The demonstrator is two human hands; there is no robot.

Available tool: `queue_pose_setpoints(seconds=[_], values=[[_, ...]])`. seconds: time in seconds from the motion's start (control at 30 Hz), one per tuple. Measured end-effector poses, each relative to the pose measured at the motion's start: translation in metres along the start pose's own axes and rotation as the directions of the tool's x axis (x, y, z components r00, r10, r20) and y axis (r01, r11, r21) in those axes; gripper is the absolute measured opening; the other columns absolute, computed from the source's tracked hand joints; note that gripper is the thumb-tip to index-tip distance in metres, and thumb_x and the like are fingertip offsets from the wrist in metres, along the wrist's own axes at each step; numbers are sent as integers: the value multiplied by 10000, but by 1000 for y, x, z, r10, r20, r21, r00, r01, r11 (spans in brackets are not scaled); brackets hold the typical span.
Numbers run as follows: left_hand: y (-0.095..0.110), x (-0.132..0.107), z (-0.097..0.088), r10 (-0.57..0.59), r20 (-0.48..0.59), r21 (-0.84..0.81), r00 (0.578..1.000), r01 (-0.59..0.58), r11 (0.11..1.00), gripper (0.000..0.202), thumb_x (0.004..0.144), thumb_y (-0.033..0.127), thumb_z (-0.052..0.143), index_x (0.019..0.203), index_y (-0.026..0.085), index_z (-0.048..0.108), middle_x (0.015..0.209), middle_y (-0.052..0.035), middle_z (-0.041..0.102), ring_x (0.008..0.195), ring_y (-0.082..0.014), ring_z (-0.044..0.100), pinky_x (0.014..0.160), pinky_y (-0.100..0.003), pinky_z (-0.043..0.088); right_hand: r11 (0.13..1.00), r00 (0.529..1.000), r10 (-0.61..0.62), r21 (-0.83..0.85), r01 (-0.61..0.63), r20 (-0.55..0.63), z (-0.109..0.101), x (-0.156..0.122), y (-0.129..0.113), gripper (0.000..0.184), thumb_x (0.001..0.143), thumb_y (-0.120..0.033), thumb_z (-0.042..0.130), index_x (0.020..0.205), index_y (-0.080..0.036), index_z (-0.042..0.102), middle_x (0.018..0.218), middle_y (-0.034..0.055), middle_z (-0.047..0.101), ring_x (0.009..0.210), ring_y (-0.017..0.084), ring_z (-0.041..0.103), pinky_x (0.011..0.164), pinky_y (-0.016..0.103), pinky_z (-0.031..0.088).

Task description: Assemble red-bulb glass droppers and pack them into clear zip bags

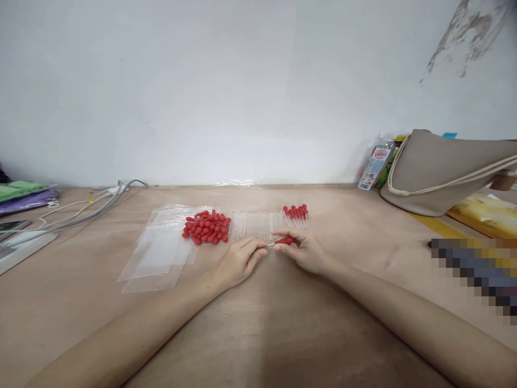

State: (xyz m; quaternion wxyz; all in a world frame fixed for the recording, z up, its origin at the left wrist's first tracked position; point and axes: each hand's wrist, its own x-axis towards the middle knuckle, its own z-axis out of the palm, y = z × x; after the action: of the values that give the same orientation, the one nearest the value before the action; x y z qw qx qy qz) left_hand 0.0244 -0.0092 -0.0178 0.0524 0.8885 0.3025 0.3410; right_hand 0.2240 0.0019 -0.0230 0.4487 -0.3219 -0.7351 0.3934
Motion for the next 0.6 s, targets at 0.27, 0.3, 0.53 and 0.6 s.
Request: queue_pose_setpoints(seconds=[0.27, 0.3, 0.53, 0.6], values=[[1, -1, -4, -16, 43, -47, 999, 18, 999, 357, 854, 259, 460, 1201, 188, 416, 1099, -79, 550, 1007, -179, 511, 860, -318, 420, 976, 937, 171, 182, -118, -306, -47, 29, 4, 436, 736, -396, 564, 1114, -203, 466, 741, -14, 555, 641, 97, 537, 603, 234, 441], [1, 0, -4, -25, 47, -47, 999, 28, 999, 346, 851, 259, 462, 1188, 187, 427, 1093, -79, 552, 999, -179, 514, 854, -320, 424, 976, 911, 213, 123, -181, -353, -62, 33, 6, 463, 751, -399, 539, 1150, -191, 432, 688, -23, 545, 594, 97, 525, 572, 233, 433], [2, 3, -1, -37, 126, -25, 991, 40, 999, 286, 839, 266, 460, 1112, 188, 499, 1046, -80, 568, 954, -196, 531, 824, -343, 443, 600, 786, 260, -544, -587, -561, -131, 41, 44, 192, 736, -284, 540, 855, -141, 586, 597, 11, 566, 553, 125, 520, 545, 229, 376], [2, 3, -1, -38, 142, -20, 989, 41, 999, 274, 842, 264, 454, 1099, 188, 514, 1052, -81, 564, 960, -197, 527, 821, -340, 444, 540, 808, 236, -618, -571, -540, -129, 43, 55, 210, 739, -306, 541, 864, -147, 600, 646, 26, 592, 603, 138, 543, 582, 235, 386]])
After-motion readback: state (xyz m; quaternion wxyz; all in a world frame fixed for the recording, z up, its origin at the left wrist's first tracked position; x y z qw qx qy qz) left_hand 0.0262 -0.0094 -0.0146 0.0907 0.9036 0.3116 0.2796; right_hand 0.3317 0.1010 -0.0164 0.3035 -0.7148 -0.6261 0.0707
